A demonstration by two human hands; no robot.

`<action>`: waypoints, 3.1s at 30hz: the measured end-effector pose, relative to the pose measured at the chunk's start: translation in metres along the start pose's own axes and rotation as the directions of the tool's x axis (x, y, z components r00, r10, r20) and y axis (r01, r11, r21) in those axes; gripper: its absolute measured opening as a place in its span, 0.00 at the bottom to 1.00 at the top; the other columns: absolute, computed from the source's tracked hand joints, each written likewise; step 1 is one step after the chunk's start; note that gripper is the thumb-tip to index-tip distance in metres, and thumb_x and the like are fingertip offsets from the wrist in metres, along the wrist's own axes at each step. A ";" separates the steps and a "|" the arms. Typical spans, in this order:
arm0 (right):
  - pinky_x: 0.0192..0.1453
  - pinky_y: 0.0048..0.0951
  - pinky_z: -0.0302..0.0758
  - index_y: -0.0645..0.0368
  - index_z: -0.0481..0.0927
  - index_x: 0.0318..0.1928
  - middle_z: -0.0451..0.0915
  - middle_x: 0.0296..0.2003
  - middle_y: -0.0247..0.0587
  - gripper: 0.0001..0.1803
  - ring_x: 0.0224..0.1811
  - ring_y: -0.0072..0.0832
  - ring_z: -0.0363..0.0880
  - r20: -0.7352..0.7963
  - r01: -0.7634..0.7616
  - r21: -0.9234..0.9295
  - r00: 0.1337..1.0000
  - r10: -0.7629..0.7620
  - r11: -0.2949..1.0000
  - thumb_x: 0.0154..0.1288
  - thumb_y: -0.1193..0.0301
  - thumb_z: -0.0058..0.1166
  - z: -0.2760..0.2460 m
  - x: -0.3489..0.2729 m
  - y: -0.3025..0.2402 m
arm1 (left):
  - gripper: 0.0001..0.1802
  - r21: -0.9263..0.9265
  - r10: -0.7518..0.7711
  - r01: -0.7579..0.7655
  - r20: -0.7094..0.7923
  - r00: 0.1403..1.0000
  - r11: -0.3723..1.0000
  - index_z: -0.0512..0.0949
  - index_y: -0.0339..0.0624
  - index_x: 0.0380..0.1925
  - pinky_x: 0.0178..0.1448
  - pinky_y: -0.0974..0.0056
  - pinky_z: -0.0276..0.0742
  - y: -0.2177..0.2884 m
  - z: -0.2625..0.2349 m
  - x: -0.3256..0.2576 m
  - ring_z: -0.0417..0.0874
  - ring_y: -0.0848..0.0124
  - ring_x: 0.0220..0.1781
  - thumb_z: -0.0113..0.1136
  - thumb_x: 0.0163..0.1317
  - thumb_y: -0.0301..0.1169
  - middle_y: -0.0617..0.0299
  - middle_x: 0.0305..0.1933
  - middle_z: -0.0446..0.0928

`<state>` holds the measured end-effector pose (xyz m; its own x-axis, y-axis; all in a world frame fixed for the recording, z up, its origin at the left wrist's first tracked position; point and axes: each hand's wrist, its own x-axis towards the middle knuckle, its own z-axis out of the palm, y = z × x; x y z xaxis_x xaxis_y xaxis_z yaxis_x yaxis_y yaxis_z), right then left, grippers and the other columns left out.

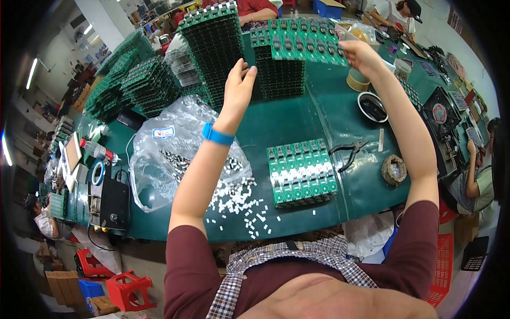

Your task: The person assembles electronic components by hand, placing small white pieces into a green circuit board array.

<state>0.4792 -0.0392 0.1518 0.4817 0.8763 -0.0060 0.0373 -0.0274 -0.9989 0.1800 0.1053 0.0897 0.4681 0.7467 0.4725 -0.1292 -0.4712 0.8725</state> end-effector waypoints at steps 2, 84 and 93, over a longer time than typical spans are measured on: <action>0.32 0.18 0.71 0.56 0.77 0.42 0.80 0.31 0.27 0.09 0.31 0.15 0.76 -0.055 0.033 0.001 0.998 -0.032 0.999 0.64 0.67 0.53 0.010 0.032 -0.016 | 0.35 0.092 -0.061 0.048 0.148 0.987 0.995 0.53 0.28 0.65 0.67 0.65 0.58 -0.014 0.006 0.029 0.64 0.62 0.67 0.54 0.64 0.34 0.45 0.66 0.62; 0.55 0.34 0.63 0.51 0.70 0.55 0.73 0.48 0.36 0.31 0.55 0.26 0.68 -0.177 0.168 -0.077 0.968 -0.179 0.983 0.62 0.42 0.47 0.031 -0.003 0.044 | 0.20 -0.083 -0.084 0.116 0.318 0.944 0.990 0.70 0.33 0.55 0.59 0.68 0.67 0.044 -0.082 -0.086 0.75 0.70 0.56 0.54 0.63 0.28 0.54 0.54 0.74; 0.54 0.26 0.69 0.66 0.77 0.46 0.80 0.44 0.41 0.14 0.45 0.25 0.78 0.263 0.140 -0.248 0.962 -0.073 0.958 0.66 0.69 0.48 0.108 -0.182 0.051 | 0.06 0.637 -0.215 0.307 -0.220 0.952 0.707 0.80 0.35 0.33 0.40 0.62 0.73 -0.005 -0.160 -0.257 0.79 0.57 0.34 0.58 0.56 0.24 0.55 0.31 0.79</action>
<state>0.2991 -0.1482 0.0967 0.2302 0.9716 0.0547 0.3207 -0.0227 -0.9469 -0.0791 -0.0091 -0.0159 0.2814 0.9150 0.2891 0.6090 -0.4031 0.6831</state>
